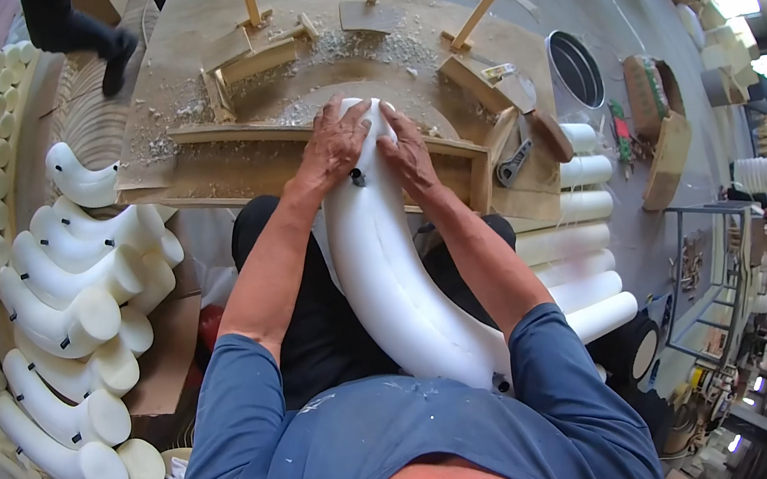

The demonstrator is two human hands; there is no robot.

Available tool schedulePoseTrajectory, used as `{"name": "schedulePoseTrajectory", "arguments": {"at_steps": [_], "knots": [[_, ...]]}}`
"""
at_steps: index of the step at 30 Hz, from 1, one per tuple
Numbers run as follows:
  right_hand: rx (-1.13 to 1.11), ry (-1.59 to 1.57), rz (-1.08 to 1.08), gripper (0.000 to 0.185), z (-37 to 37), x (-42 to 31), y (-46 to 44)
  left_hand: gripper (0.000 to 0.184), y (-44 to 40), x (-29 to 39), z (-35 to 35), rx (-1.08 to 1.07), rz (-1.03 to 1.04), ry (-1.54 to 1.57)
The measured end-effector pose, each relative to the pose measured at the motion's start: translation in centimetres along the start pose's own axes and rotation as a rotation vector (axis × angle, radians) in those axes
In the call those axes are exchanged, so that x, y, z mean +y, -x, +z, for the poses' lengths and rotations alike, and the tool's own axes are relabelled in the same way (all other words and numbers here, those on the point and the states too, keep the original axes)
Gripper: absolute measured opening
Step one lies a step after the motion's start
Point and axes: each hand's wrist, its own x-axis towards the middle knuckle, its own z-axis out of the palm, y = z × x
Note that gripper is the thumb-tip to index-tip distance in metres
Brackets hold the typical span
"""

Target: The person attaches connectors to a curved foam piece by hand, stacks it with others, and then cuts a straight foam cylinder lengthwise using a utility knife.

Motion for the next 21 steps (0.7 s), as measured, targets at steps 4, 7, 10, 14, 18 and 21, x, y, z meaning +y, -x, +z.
{"name": "schedulePoseTrajectory", "arguments": {"at_steps": [4,7,10,14,18,21], "knots": [[-0.002,0.095,0.047,0.064,1.0,1.2,-0.1,0.042,-0.4,-1.8,1.7,-0.007,0.105,-0.123],[-0.001,0.145,0.054,0.061,1.3,0.9,-0.6,0.042,-0.8,-2.1,2.1,0.003,0.080,-0.125],[-0.016,0.171,0.051,0.062,1.0,0.2,-0.5,0.046,-0.4,-1.2,1.3,0.040,-0.012,0.049],[0.031,0.153,0.047,0.065,1.6,-0.1,0.8,0.050,0.7,-1.8,0.7,0.049,0.042,0.127],[0.077,0.112,0.075,0.058,1.8,-1.2,2.9,0.049,1.3,-1.2,0.6,0.079,0.029,0.086],[0.105,0.053,-0.003,0.049,1.6,-1.0,3.6,0.037,0.2,-2.9,4.0,0.133,0.158,-0.062]]}}
